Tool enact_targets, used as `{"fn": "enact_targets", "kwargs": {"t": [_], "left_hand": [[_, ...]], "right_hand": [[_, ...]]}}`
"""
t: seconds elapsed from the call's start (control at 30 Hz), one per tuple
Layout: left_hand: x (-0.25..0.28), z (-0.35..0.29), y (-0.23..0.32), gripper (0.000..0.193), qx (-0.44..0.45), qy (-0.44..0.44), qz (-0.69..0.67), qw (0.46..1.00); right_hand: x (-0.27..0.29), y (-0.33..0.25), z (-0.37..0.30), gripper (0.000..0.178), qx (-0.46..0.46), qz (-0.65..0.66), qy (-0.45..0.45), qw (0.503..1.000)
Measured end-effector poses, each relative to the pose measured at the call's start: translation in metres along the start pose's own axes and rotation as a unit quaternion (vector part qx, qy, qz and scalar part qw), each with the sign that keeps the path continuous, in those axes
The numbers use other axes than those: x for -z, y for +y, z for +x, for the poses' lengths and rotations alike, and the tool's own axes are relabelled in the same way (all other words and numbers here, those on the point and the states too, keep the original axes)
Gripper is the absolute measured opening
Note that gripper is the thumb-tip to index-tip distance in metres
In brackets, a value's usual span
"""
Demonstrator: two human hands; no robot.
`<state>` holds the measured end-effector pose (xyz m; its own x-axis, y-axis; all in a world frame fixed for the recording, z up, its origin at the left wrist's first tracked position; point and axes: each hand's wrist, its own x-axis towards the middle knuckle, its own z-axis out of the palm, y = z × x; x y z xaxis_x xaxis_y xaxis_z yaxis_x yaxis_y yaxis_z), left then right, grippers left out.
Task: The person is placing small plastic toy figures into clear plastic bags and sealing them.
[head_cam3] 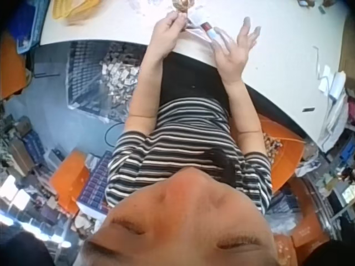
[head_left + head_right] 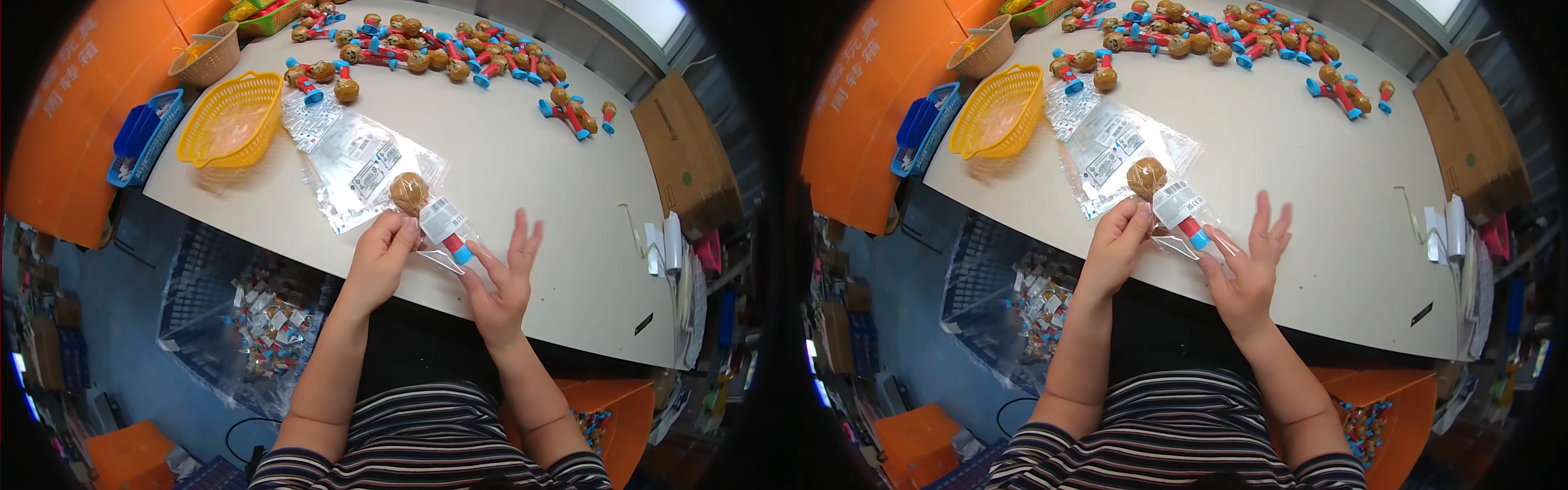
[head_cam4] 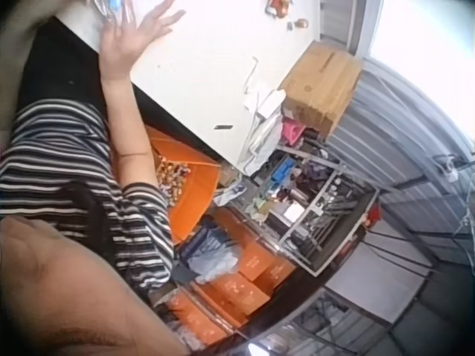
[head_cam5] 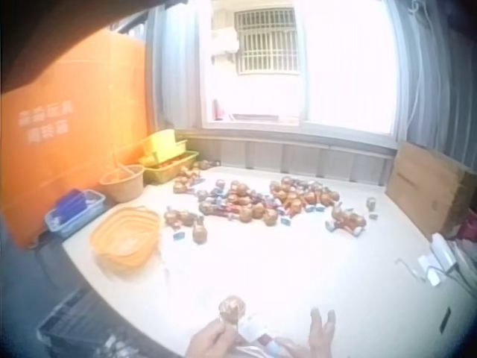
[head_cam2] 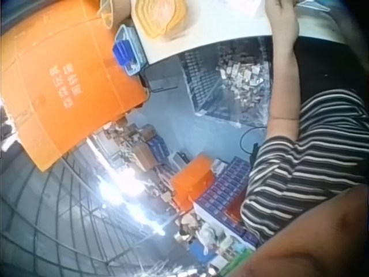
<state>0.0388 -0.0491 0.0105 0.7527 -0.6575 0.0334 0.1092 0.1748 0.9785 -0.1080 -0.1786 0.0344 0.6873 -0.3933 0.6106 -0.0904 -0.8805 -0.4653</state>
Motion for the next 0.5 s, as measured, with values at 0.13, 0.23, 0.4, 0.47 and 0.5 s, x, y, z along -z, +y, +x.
{"fn": "enact_targets", "kwargs": {"t": [0.13, 0.23, 0.4, 0.47, 0.5], "left_hand": [[-0.003, 0.003, 0.008, 0.024, 0.146, 0.076, -0.068, 0.984], [0.000, 0.002, 0.014, 0.030, 0.101, 0.139, 0.123, 0.977], [0.000, -0.007, 0.021, 0.044, 0.028, 0.195, 0.195, 0.961], [-0.004, -0.011, 0.022, 0.047, 0.040, 0.168, 0.168, 0.971], [-0.005, -0.012, 0.025, 0.047, 0.041, 0.169, 0.167, 0.970]], "right_hand": [[-0.013, 0.003, -0.003, 0.033, -0.026, 0.034, -0.085, 0.995], [-0.018, -0.001, -0.004, 0.035, -0.021, 0.008, -0.148, 0.989], [-0.004, -0.005, -0.004, 0.034, 0.017, 0.051, -0.209, 0.977], [0.005, 0.000, -0.006, 0.032, 0.023, 0.048, -0.200, 0.978], [0.009, 0.004, -0.007, 0.030, 0.028, 0.044, -0.189, 0.981]]}}
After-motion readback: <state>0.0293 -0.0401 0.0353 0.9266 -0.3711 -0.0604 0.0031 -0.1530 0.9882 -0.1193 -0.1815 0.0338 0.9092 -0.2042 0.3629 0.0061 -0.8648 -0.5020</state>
